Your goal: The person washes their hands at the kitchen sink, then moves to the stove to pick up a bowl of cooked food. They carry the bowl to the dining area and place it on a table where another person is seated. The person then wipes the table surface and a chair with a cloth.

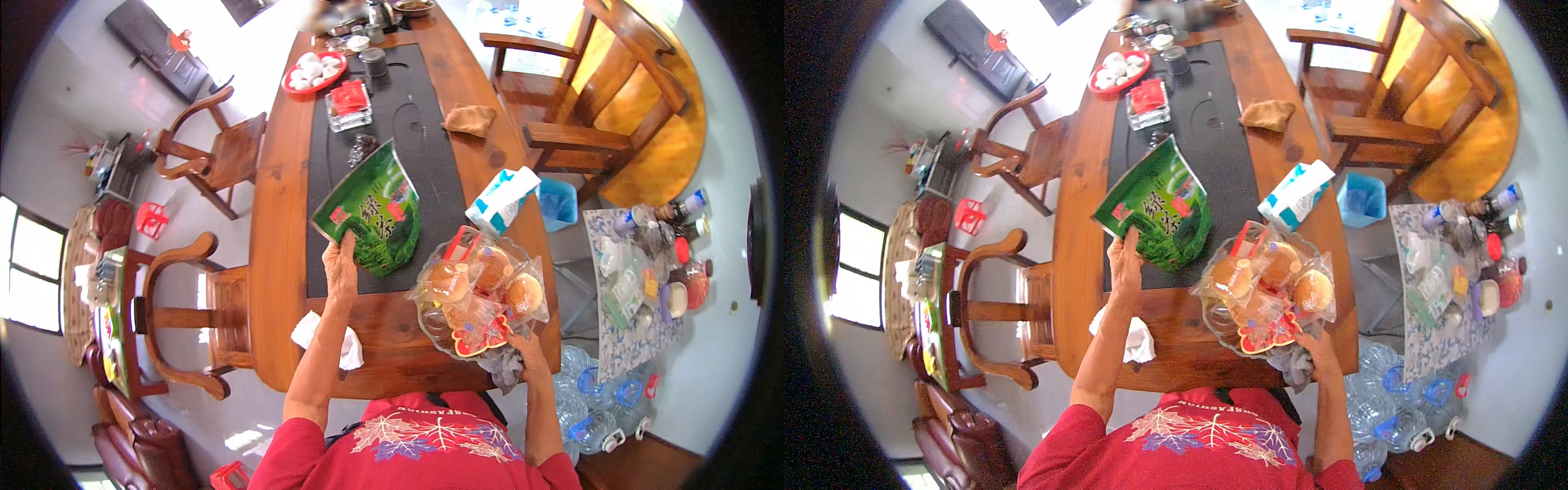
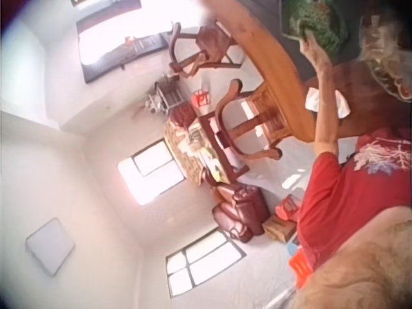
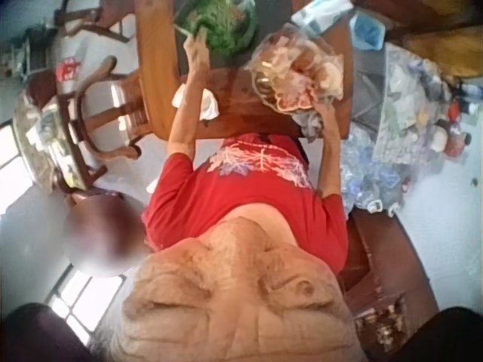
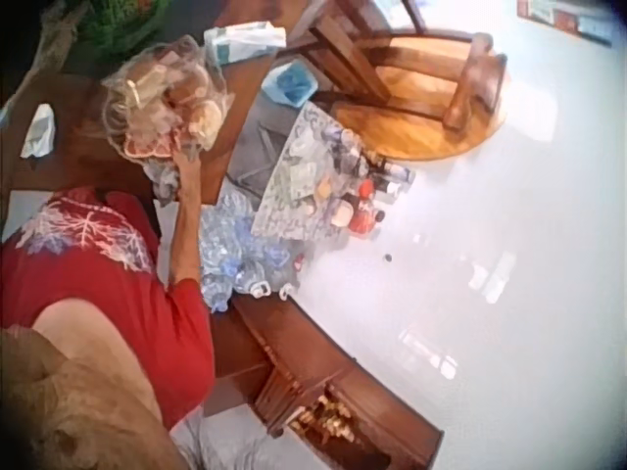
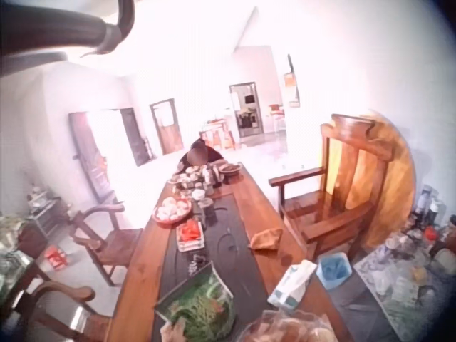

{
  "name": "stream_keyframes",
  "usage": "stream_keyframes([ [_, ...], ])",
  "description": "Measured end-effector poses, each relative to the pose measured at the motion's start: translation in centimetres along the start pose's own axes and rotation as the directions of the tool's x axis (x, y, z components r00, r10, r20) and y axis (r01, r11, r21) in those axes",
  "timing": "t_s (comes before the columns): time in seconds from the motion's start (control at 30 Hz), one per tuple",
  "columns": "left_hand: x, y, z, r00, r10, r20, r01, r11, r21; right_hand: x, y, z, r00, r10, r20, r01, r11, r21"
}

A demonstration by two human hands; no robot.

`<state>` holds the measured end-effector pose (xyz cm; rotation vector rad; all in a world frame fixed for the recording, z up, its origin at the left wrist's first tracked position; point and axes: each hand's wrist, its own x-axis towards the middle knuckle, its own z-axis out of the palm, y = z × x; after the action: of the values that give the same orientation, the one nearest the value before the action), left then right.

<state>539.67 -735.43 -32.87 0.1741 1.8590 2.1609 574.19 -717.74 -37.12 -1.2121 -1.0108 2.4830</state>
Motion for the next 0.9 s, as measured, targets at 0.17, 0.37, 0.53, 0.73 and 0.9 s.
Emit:
stream_keyframes([
  [0.17,0.6,-1.0,-4.3,0.989,-0.121,-0.079,0.082,0.919,-0.387,0.7,0.6,-0.5,0.995,-0.03,0.098,0.029,1.0,0.009],
  [0.37,-0.5,-1.2,-8.6,0.949,-0.274,-0.157,0.179,0.876,-0.449,-1.0,2.0,-3.1,0.996,-0.042,0.076,0.016,0.949,0.314],
  [0.53,-0.1,-1.8,-12.3,0.918,-0.289,-0.27,0.161,0.897,-0.413,-6.8,2.5,-2.3,0.997,-0.017,-0.071,0.024,0.996,0.088],
  [0.73,-0.4,-4.4,-19.0,0.887,-0.416,-0.201,0.295,0.844,-0.449,-12.5,6.7,2.7,0.946,0.321,0.033,-0.248,0.788,-0.563],
  [0.9,-0.7,-4.7,-23.2,0.881,-0.455,-0.131,0.381,0.846,-0.373,-8.5,6.8,15.6,0.917,-0.15,0.37,0.385,0.577,-0.72],
])
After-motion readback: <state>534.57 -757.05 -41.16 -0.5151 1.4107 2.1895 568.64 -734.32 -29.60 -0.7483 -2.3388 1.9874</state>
